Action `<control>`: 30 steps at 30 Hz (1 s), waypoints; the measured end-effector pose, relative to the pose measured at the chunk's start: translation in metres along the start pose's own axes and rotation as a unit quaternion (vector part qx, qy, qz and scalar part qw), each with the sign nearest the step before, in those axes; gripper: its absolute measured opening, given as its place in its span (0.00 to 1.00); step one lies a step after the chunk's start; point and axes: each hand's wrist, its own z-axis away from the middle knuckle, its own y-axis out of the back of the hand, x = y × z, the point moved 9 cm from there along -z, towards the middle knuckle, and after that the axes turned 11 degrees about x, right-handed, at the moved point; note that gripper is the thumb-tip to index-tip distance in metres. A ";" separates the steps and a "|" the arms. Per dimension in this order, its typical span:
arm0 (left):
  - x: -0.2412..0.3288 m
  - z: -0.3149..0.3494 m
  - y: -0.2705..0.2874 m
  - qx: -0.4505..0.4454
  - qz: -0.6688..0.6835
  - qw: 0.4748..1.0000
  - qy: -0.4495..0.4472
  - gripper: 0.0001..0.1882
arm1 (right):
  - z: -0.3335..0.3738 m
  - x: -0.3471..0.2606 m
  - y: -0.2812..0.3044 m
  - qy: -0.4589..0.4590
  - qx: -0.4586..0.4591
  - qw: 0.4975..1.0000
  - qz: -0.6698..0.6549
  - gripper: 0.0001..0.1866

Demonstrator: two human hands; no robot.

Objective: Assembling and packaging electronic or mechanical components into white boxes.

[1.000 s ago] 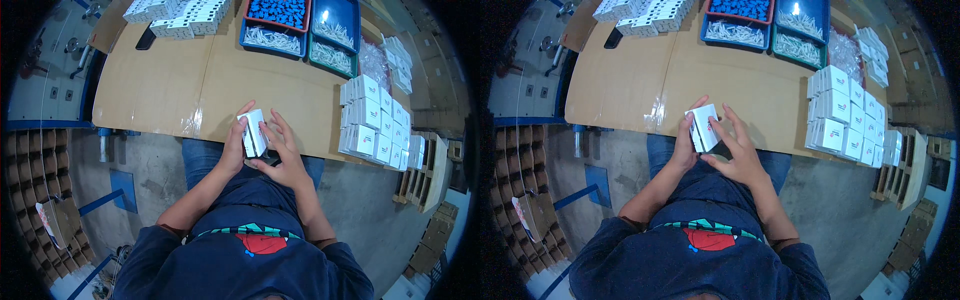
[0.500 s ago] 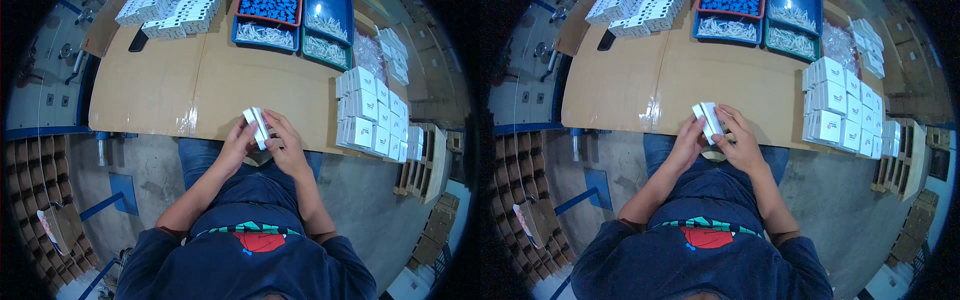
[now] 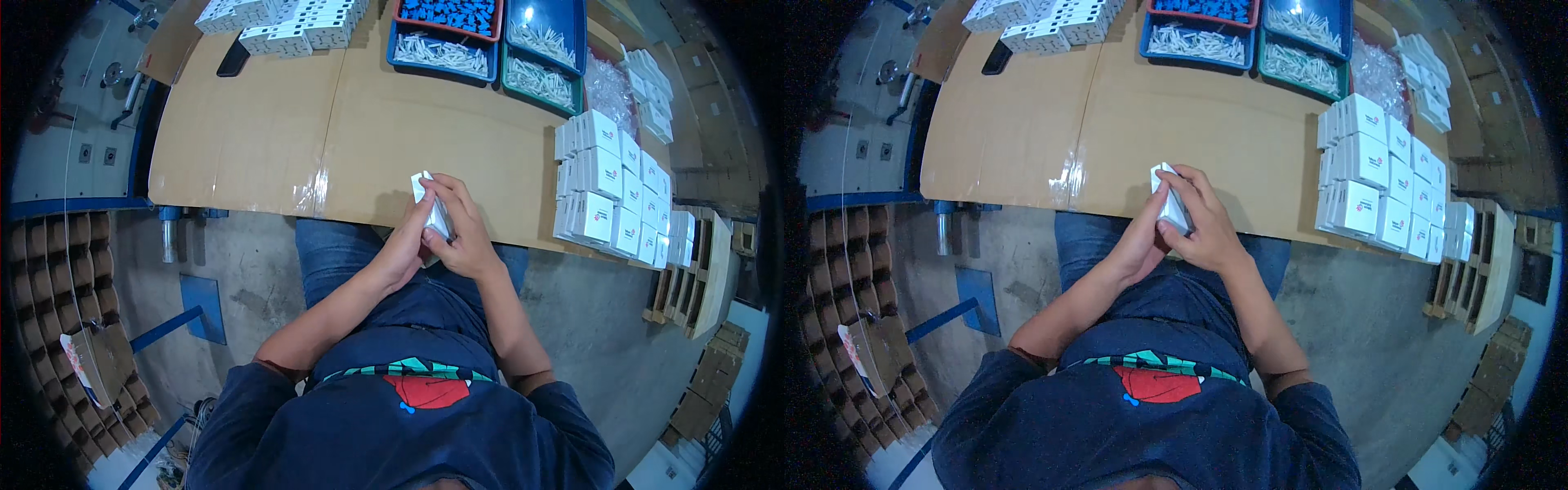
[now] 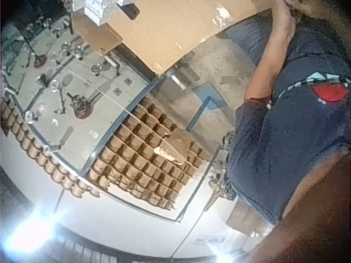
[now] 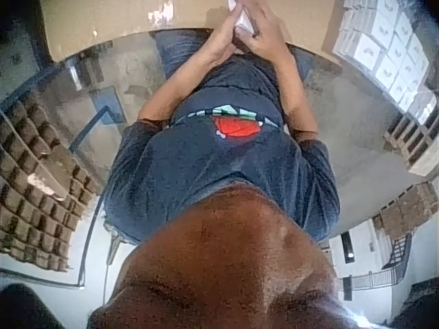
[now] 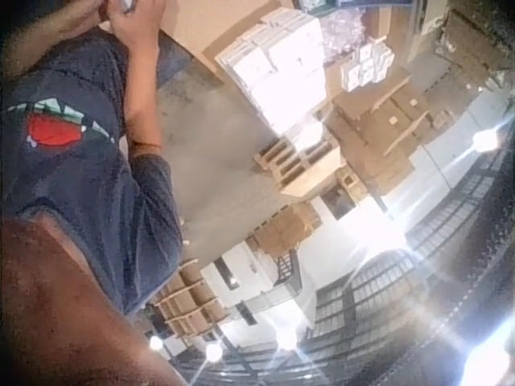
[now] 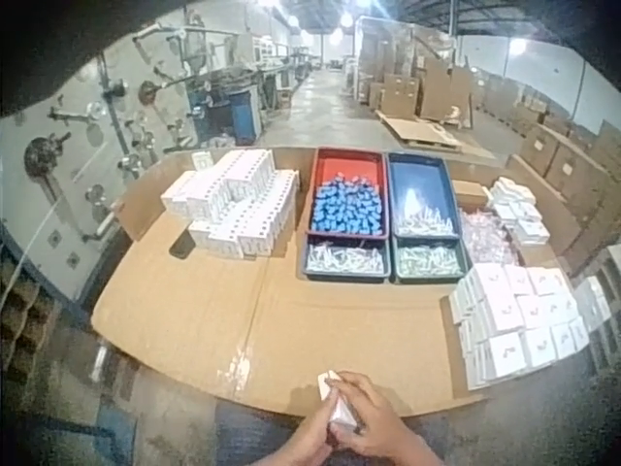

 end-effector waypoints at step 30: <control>0.015 0.006 0.005 0.019 0.021 1.000 -0.001 0.39 | -0.001 -0.008 0.010 0.059 0.043 0.997 -0.019 0.43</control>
